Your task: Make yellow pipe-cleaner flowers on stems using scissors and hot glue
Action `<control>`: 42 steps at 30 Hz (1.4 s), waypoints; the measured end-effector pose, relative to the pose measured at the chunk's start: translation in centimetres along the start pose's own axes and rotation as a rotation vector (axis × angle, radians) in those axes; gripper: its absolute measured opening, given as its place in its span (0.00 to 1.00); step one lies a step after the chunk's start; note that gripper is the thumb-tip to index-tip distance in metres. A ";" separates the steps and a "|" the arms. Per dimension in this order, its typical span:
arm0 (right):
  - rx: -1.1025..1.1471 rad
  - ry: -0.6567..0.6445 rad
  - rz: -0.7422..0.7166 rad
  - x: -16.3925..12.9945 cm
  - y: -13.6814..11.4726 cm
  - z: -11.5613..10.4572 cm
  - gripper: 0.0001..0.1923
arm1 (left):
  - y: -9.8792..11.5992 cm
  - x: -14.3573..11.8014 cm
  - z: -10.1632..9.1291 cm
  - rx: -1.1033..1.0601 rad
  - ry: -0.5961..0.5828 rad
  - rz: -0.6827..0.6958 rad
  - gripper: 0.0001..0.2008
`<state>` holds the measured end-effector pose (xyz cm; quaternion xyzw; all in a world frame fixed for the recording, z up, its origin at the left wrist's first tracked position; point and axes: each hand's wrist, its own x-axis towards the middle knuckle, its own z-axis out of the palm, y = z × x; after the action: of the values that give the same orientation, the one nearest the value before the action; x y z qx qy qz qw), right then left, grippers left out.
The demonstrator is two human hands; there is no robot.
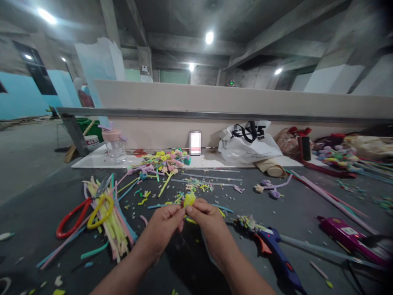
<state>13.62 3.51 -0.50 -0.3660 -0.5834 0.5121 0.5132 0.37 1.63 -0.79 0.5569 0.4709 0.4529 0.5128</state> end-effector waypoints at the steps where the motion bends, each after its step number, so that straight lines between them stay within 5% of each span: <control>1: 0.018 0.004 0.005 0.0 0.0 0.0 0.09 | 0.0 -0.1 0.1 -0.042 -0.014 -0.013 0.20; 9: 0.109 -0.012 0.059 -0.1 -0.1 0.0 0.07 | 0.9 -0.7 0.5 -0.318 -0.010 -0.141 0.15; 16: 0.076 -0.158 0.019 0.2 -0.7 -0.7 0.09 | 1.0 -0.8 0.2 -0.403 -0.011 -0.160 0.13; 42: 0.034 -0.179 0.003 0.5 -0.7 -1.6 0.08 | 1.2 -0.9 0.4 -0.141 -0.019 -0.064 0.19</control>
<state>15.15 4.23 0.22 -0.3106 -0.6177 0.5534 0.4644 0.72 0.65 0.39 0.5082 0.4506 0.4630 0.5694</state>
